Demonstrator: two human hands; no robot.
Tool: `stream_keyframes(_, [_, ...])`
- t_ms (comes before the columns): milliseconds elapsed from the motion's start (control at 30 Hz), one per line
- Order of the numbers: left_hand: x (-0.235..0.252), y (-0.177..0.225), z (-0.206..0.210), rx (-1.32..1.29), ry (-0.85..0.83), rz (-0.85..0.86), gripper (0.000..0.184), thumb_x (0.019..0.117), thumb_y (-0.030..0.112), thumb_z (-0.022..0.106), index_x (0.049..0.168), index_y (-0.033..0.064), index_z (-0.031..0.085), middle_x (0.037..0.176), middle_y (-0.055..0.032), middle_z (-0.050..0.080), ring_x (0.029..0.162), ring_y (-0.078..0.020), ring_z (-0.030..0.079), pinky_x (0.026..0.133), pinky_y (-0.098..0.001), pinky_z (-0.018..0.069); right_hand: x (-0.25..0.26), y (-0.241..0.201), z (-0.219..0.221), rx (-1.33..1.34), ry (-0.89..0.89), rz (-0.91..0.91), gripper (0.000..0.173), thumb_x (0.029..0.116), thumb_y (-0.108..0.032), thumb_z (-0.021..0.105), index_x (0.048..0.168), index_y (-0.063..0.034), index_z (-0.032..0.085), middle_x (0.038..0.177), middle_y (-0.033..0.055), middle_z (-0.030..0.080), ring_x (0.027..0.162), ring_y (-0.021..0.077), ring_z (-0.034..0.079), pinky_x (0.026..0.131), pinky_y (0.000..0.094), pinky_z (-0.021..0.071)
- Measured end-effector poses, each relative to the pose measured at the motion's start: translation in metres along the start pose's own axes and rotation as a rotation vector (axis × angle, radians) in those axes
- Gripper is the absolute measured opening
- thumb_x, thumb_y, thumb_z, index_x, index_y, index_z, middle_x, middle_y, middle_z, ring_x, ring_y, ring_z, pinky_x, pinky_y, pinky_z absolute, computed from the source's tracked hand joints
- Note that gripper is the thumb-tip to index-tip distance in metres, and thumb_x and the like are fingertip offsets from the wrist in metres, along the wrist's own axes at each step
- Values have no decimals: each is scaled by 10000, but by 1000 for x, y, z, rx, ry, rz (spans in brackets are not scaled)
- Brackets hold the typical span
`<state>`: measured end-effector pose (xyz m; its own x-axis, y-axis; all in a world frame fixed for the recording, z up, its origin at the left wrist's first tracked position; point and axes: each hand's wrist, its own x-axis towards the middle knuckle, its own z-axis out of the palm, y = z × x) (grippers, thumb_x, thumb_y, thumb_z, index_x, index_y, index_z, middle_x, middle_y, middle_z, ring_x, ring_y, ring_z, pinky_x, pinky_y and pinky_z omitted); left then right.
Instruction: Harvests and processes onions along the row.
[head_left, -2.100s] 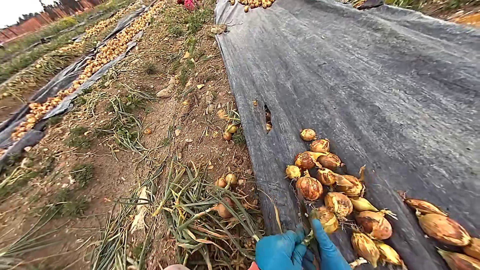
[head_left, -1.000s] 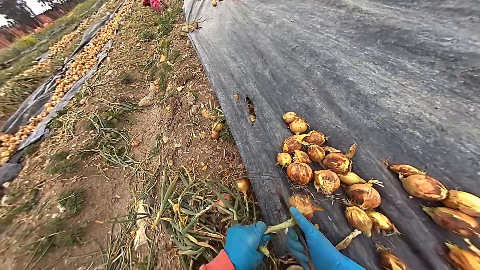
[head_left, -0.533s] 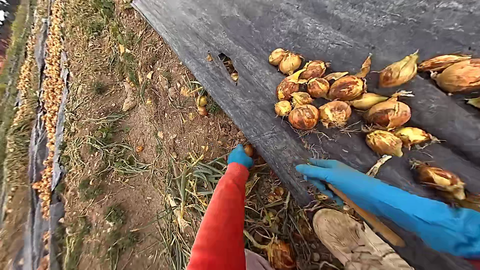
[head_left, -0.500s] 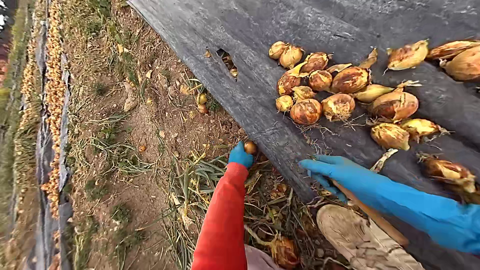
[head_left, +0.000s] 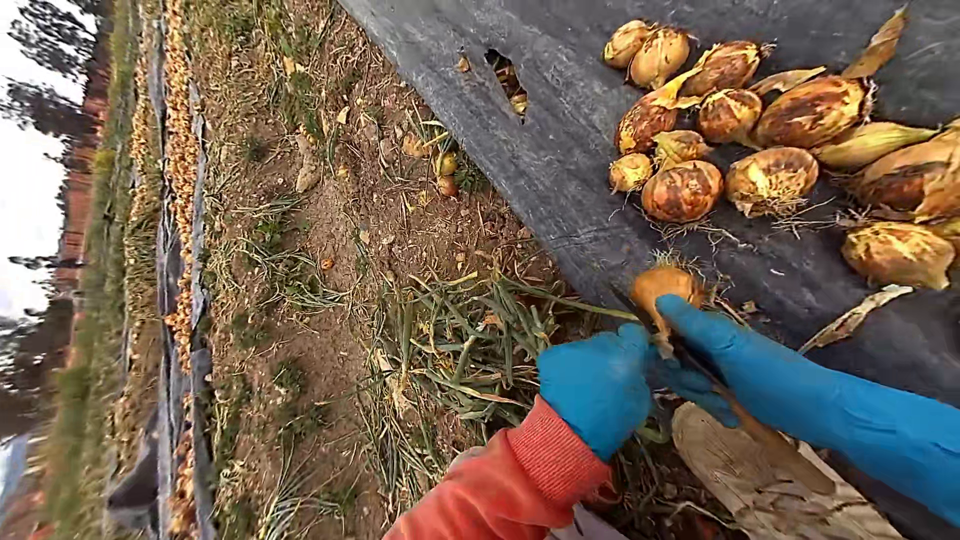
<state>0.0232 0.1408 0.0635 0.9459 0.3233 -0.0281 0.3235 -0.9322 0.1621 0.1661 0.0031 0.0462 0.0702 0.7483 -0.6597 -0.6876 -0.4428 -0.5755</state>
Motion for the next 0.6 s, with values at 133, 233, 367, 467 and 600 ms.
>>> stream_keyframes(133, [67,-83,-72,444,-493,-591,311,997,116,589,1296,67,661,1210,-257,690,1152,-471,652,896,-654,518,-3,-2,-22,46,51,-185,627,995,-718,230,798,-184,494,566,-42,380,401,53,390,359,204,393])
stream_keyframes(233, [65,-147,-65,528,-210,-469,498,939,15,633,1433,-3,575,1484,-355,485,1451,-566,351,1160,-691,294,-6,-38,-24,57,250,-148,694,1014,-693,89,822,-152,481,535,-30,360,372,71,385,340,204,361])
stream_keyframes(367, [62,-111,-20,140,-589,-342,493,967,130,672,1445,55,582,1427,-242,583,1332,-432,549,1101,-610,440,9,-3,-25,140,196,29,628,1044,-654,287,935,-113,587,587,20,488,469,153,551,428,315,518])
stream_keyframes(467, [52,-124,31,12,-812,-573,854,862,198,796,1597,147,363,1412,-250,592,1270,-454,602,1033,-665,480,5,39,-7,-137,163,247,408,1073,-464,481,1046,-80,617,603,29,505,445,151,523,430,303,498])
stream_keyframes(600, [13,-133,40,-426,-550,-902,502,952,295,742,1375,54,620,1259,-245,682,1216,-410,636,1055,-635,465,17,55,-10,-375,169,152,397,1026,-449,593,1180,-85,619,681,28,529,512,151,527,505,330,494])
